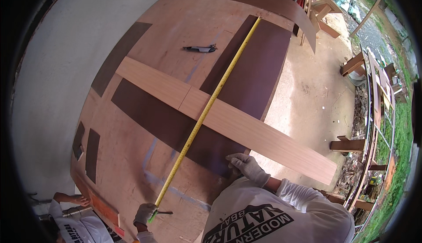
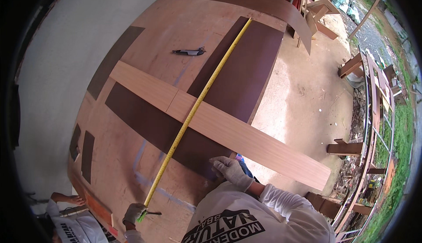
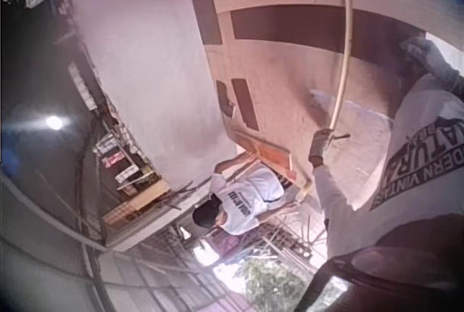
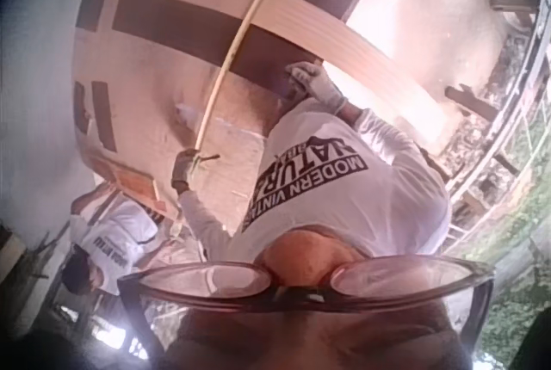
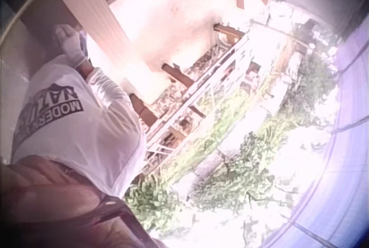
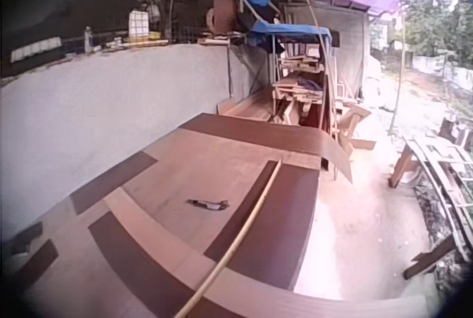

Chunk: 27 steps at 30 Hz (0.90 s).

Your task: The person measures a wooden board with a tape measure and marks it using a pencil. They move wood panels on a workbench and use a utility knife to score a line across the board.

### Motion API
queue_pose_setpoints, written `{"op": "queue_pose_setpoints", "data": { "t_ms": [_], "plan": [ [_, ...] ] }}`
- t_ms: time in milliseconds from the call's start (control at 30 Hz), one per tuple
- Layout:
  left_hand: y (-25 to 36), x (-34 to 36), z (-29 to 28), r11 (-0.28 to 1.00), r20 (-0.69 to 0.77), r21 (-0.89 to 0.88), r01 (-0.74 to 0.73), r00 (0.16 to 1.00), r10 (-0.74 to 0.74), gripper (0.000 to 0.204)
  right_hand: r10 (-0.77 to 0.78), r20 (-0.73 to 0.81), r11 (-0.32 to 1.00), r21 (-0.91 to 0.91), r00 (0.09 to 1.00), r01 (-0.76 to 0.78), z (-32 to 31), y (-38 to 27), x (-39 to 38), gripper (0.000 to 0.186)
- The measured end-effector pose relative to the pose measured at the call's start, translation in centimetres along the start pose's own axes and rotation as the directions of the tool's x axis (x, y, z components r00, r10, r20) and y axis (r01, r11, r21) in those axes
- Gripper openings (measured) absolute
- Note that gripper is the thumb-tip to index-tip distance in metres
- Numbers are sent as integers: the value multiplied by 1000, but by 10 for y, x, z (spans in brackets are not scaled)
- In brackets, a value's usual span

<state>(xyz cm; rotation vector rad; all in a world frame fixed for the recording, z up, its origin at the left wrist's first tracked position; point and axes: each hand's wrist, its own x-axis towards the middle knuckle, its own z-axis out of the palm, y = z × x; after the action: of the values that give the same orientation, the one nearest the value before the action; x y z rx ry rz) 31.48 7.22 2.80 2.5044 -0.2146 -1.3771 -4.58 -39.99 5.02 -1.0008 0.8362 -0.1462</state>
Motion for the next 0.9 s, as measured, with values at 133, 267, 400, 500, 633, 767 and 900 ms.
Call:
{"op": "queue_pose_setpoints", "data": {
  "t_ms": [133, 267, 400, 500, 633, 767, 900],
  "plan": [
    [3, -14, 0, 998, 27, -36, 53, 998, -52, 21, 41, -15, 998, -40, 999, -42, 2, 5, 1, 37],
    [-3, -19, 3, 992, 32, -90, 90, 996, -88, 22, 86, 17, 996, -39, 996, -85, 3, 5, 1, 41],
    [4, -18, 5, 983, 61, -139, 117, 992, -109, 23, 59, 9, 998, -24, 998, -58, 2, -3, 0, 41],
    [5, -16, 5, 988, 57, -119, 100, 994, -94, 24, 49, -8, 998, -40, 999, -50, -5, -1, 1, 37],
    [1, -13, 3, 994, 46, -27, 108, 993, -106, 26, 0, -38, 998, -55, 999, -2, -9, -3, 0, 36],
    [5, -13, 8, 990, 16, 32, 136, 991, -136, 29, -111, -139, 988, -120, 984, 95, -41, 0, 4, 33],
    [6, -14, 6, 999, 68, 17, 31, 997, -32, 30, -349, -296, 882, -424, 889, 205, -104, -9, 12, 29]
  ]
}}
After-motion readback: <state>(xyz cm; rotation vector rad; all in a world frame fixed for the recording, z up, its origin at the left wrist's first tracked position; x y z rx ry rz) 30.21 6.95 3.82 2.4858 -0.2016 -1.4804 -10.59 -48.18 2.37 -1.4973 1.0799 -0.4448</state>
